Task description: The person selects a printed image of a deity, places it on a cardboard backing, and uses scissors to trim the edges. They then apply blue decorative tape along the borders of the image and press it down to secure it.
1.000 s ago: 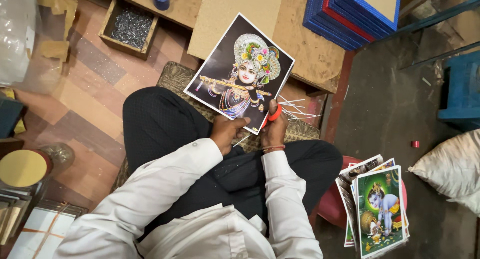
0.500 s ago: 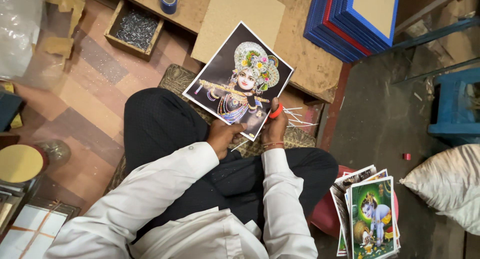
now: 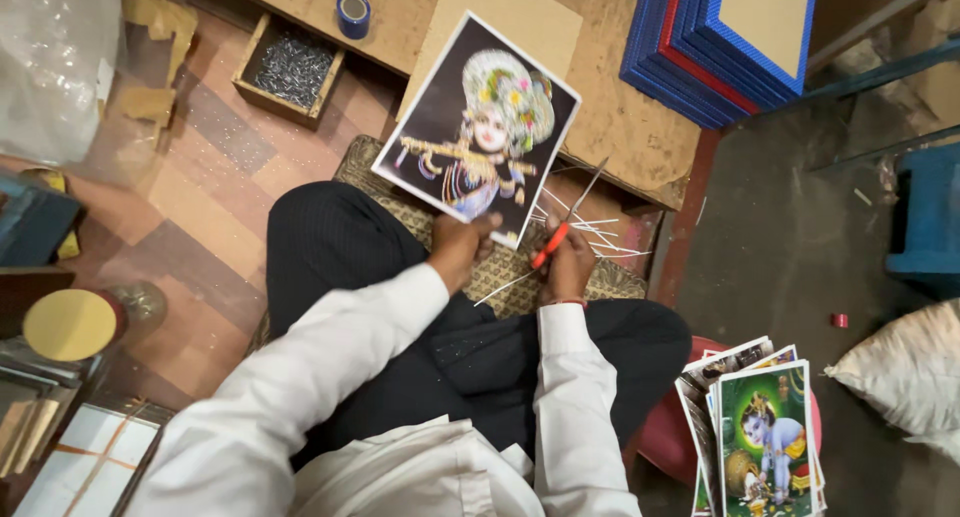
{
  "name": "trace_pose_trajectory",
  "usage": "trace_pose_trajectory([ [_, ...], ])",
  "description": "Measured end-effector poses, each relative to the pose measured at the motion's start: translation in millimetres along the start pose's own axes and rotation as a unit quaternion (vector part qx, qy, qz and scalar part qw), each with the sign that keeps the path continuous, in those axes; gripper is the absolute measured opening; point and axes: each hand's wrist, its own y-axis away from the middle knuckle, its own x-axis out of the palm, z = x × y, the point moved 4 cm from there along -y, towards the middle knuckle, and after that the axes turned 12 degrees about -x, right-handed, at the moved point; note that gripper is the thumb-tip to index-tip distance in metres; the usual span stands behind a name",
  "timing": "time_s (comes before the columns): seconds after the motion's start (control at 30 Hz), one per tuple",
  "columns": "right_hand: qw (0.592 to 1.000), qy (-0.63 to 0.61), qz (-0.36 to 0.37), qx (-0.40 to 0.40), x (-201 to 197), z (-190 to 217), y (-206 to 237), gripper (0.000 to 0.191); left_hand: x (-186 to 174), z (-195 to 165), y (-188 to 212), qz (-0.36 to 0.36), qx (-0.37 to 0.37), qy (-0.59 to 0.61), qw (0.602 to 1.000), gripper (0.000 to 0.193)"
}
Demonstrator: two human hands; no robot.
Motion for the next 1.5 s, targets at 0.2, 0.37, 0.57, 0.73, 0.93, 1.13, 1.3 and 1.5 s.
trace_pose_trajectory([
  [0.2, 0.932, 0.351, 0.018, -0.086, -14, -7, 34, 0.037, 29, -40, -67, -0.004, -0.038, 0.074, 0.997, 0.016],
  [0.37, 0.822, 0.540, 0.152, -0.098, -7, -22, 47, 0.046, 25, -44, -74, -0.003, -0.018, 0.050, 0.999, 0.018],
  [0.57, 0.818, 0.538, 0.177, -0.096, 1, -18, 45, 0.047, 28, -54, -59, 0.019, 0.037, 0.005, 0.999, 0.020],
  [0.73, 0.962, 0.259, 0.077, 0.042, -11, -15, 46, 0.030, 27, -87, -26, -0.073, 0.035, -0.195, 0.978, 0.020],
  [0.93, 0.992, -0.074, -0.019, 0.096, -14, -6, 49, 0.030, 14, -190, 13, -0.312, 0.273, -0.533, 0.738, 0.044],
  [1.13, 0.988, -0.129, 0.009, 0.089, -1, -2, 54, 0.028, 36, -232, 27, -0.411, 0.415, -0.640, 0.499, 0.049],
  [1.3, 0.996, -0.093, -0.013, -0.002, -4, -5, 48, 0.022, 45, -115, 5, -0.170, 0.340, -0.449, 0.808, 0.033],
  [1.5, 0.993, -0.114, -0.010, 0.011, -4, 3, 53, 0.026, 33, -53, -69, -0.081, -0.049, -0.015, 0.995, 0.035],
])
